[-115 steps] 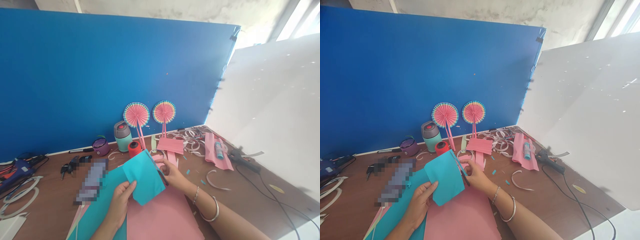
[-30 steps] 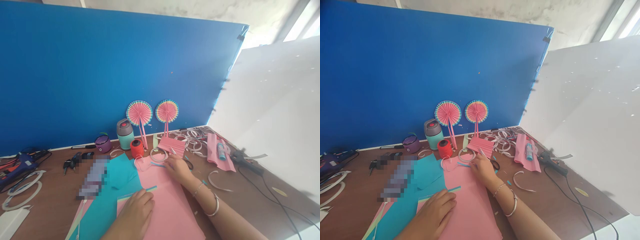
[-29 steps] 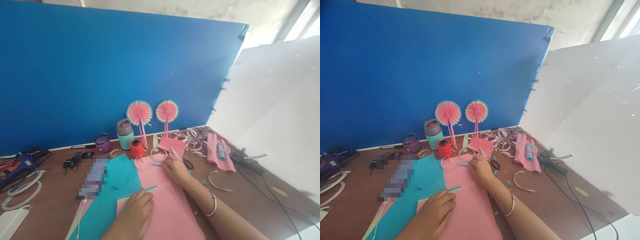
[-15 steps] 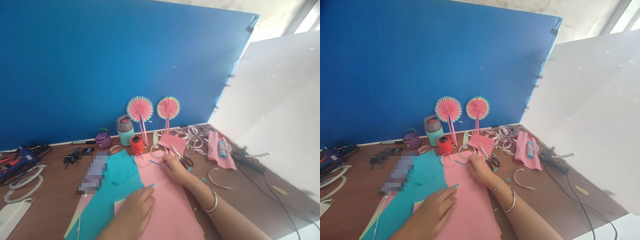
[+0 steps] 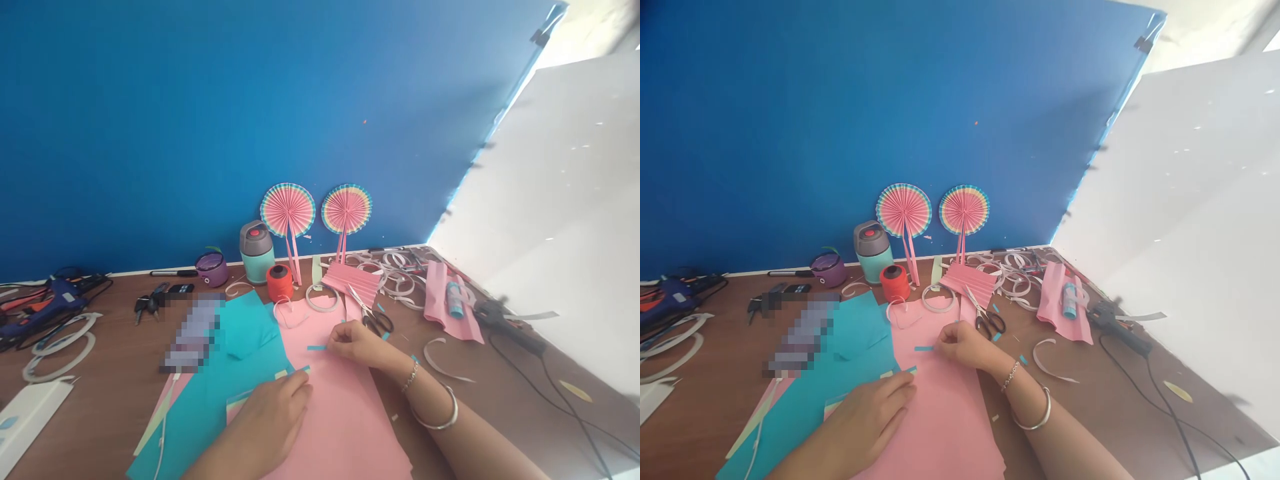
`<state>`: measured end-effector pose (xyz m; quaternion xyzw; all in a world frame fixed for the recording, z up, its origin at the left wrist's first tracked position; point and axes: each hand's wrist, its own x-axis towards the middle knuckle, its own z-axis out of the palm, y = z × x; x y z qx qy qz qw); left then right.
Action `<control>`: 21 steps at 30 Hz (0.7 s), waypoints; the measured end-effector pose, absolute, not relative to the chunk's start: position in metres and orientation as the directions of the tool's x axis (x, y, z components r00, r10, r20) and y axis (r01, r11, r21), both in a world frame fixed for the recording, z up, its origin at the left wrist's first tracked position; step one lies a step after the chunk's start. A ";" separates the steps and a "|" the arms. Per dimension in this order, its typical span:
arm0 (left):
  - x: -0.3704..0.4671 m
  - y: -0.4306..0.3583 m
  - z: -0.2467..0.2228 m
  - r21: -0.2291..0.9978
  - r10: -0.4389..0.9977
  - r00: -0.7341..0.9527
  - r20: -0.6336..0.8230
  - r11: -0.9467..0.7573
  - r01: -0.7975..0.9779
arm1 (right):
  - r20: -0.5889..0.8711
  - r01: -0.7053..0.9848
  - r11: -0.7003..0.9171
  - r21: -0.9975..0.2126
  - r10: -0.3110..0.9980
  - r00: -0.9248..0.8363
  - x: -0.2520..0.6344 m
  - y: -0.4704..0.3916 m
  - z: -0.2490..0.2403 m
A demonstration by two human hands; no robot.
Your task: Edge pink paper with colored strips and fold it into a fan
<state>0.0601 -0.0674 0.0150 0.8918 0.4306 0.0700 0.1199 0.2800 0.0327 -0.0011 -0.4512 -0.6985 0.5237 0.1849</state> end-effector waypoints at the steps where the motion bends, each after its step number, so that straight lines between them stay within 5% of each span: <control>1: 0.060 -0.068 0.016 0.277 0.785 0.620 0.019 -0.599 0.751 | -0.224 0.444 0.043 -0.895 0.817 -0.531 0.280 0.032 -0.001; 10: 0.062 -0.067 0.022 0.262 0.803 0.591 -0.077 -0.556 0.789 | -0.204 0.427 0.107 -0.898 0.759 -0.619 0.281 0.032 0.000; 21: 0.063 -0.067 0.025 0.266 0.805 0.584 -0.104 -0.543 0.796 | -0.278 0.542 0.040 -0.839 0.825 -0.492 0.273 0.029 0.002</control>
